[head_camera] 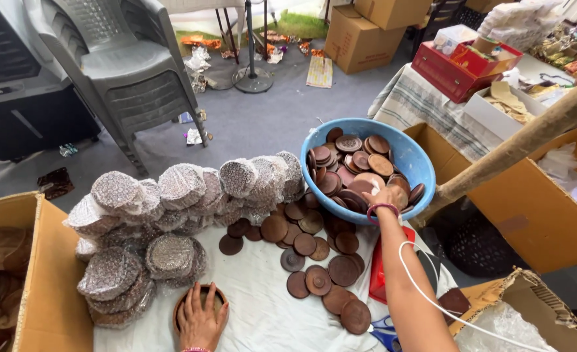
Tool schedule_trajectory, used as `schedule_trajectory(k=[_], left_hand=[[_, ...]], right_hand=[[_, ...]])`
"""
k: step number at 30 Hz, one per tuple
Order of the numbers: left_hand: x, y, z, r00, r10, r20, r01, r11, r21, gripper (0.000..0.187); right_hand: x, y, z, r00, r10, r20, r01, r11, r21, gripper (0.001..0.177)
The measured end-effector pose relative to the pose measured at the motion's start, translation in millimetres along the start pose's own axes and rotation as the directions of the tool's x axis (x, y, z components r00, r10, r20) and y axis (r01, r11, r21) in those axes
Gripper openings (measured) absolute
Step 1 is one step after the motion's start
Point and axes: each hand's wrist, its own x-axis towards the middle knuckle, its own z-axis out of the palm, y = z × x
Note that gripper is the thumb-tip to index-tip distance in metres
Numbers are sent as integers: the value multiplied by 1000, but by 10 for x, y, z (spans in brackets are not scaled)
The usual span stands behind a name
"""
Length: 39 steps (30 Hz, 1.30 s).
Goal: Wipe and clean small wooden bowls and discs using a white cloth before placing them in sorting containers.
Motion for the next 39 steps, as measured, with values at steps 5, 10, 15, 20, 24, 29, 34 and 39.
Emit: schedule_trajectory(k=[5, 10, 15, 20, 24, 29, 34, 39], left_hand=[[-22, 20, -126, 993, 12, -116, -31, 986, -166, 73], [11, 455, -425, 974, 108, -197, -142, 976, -168, 65], [360, 1210, 44, 822, 227, 522, 554, -530, -641, 55], [290, 1172, 736, 757, 201, 622, 568, -672, -475, 37], [233, 1111, 845, 739, 223, 636, 590, -669, -452, 41], [335, 1101, 1404, 832, 303, 466, 474, -824, -311, 60], [225, 1090, 778, 760, 199, 619, 511, -772, -379, 53], [292, 1054, 1142, 801, 276, 531, 536, -725, -433, 49]], right_hand=[[-299, -221, -417, 993, -87, -79, 110, 925, 365, 60], [-1300, -510, -677, 753, -319, -575, 592, 709, 384, 38], [-2826, -787, -480, 200, -899, -390, 859, -31, 511, 25], [-3164, -692, 360, 243, -968, 60, 637, 205, 743, 24], [-3416, -814, 1017, 619, -777, -112, 682, 462, 567, 38], [-3726, -577, 751, 216, -975, -52, 876, 170, 451, 51], [-3440, -433, 728, -29, -999, 29, 887, -13, 461, 39], [-3700, -879, 555, 232, -973, 3, 871, 209, 444, 56]])
